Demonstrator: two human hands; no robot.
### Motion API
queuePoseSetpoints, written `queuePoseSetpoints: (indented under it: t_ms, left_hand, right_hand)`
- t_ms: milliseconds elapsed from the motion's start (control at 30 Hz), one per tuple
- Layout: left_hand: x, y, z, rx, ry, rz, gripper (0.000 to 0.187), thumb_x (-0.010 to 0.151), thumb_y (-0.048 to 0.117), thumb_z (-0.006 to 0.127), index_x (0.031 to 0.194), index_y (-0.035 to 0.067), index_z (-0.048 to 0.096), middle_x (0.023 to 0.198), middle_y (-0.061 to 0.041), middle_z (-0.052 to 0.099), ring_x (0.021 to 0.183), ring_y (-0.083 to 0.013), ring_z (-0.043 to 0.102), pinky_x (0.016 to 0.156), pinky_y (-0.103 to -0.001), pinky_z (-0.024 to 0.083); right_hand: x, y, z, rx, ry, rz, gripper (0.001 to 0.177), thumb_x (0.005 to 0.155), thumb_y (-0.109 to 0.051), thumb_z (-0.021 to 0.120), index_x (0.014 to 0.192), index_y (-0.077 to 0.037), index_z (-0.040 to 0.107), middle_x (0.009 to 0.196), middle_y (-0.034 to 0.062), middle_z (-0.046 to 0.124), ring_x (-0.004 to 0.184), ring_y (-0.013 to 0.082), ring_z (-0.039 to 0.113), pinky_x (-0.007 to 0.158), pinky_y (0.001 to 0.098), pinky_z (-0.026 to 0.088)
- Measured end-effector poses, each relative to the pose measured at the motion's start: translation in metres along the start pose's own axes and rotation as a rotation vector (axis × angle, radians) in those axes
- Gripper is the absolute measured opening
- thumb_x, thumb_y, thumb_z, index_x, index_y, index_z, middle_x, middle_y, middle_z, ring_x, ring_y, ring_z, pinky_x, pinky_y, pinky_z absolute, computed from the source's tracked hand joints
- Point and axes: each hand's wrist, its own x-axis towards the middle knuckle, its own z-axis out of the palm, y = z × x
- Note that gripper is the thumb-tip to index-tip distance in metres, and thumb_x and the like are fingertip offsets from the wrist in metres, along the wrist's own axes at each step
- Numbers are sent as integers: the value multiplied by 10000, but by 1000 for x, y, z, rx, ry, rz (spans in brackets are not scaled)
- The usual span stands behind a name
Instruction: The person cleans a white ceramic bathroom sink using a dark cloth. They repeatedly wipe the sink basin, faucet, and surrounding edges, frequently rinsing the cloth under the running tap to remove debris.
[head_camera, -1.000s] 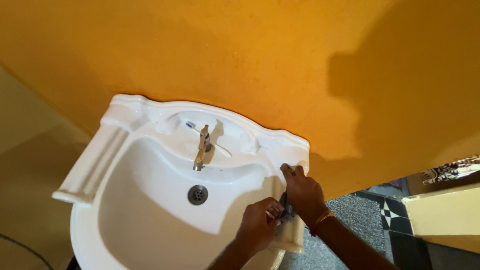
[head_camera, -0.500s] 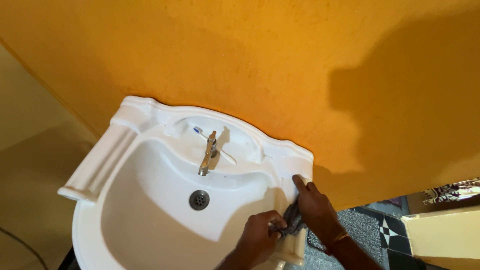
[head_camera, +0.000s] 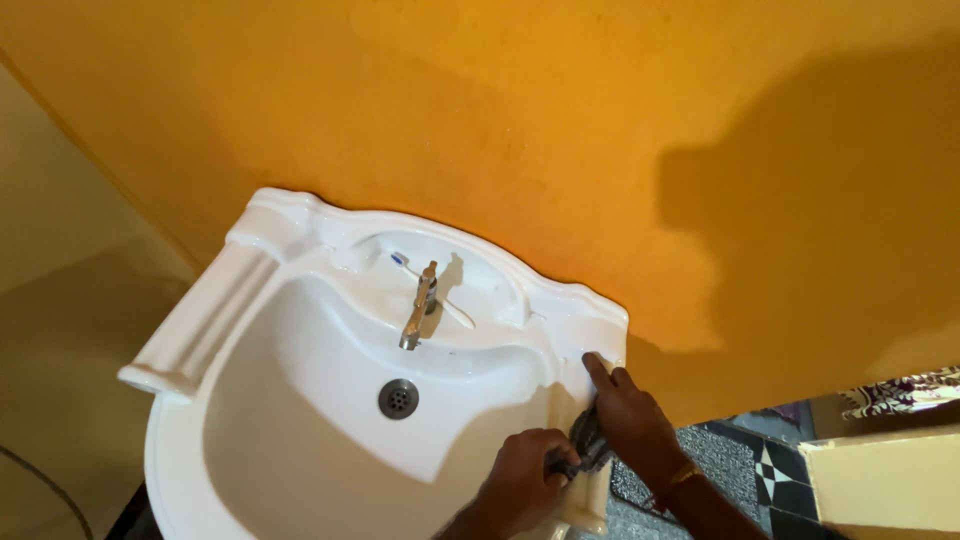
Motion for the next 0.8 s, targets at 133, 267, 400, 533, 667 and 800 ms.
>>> queuePoseSetpoints:
  t_ms: [133,267,400,533,667,800]
  left_hand:
    - [0,-7,5,36,3,7,218,738,-48,691,937,39,712,947,-174,726,875,-325,723,796,-382,573]
    - [-2,-30,7,26,-89,18,259,729,-40,683,956,71,740,969,-163,743,926,-314,742,859,-379,581]
    - [7,-53,9,94,-170,67,338,694,-27,747,1001,111,768,1042,-167,692,1018,-343,679,934,-402,541]
    - [9,-60,22,61,-69,75,364,711,-38,722,1027,134,772,1107,-149,644,1109,-347,632,989,-412,509]
    - [3,-74,30,87,-52,102,342,743,-12,730,1043,145,772,1128,-137,645,1130,-353,636,1000,-415,514]
    - [18,-98,21,185,-301,103,338,736,59,820,1054,173,809,1147,-147,665,1160,-374,628,1040,-444,470]
  right_hand:
    - [2,2,4,-2,-22,-69,544,905,-67,581,1436,-123,480,1086,186,622,879,386,686,789,463,578]
    - [-12,5,6,87,-51,-160,440,878,-107,607,1305,-215,621,990,131,652,861,346,696,770,439,575]
    - [-5,9,3,69,-49,-108,605,870,-75,579,1462,-191,540,978,150,643,859,369,671,759,465,560]
    - [3,7,1,128,53,-48,595,873,-49,564,1458,-143,507,998,178,627,839,395,662,753,478,555]
    - [-5,13,15,47,13,-160,556,853,-83,604,1395,-196,553,990,131,656,856,367,682,753,471,561]
    - [-19,13,32,-60,-311,-198,451,894,-291,716,1323,-260,582,981,96,662,893,308,695,786,431,569]
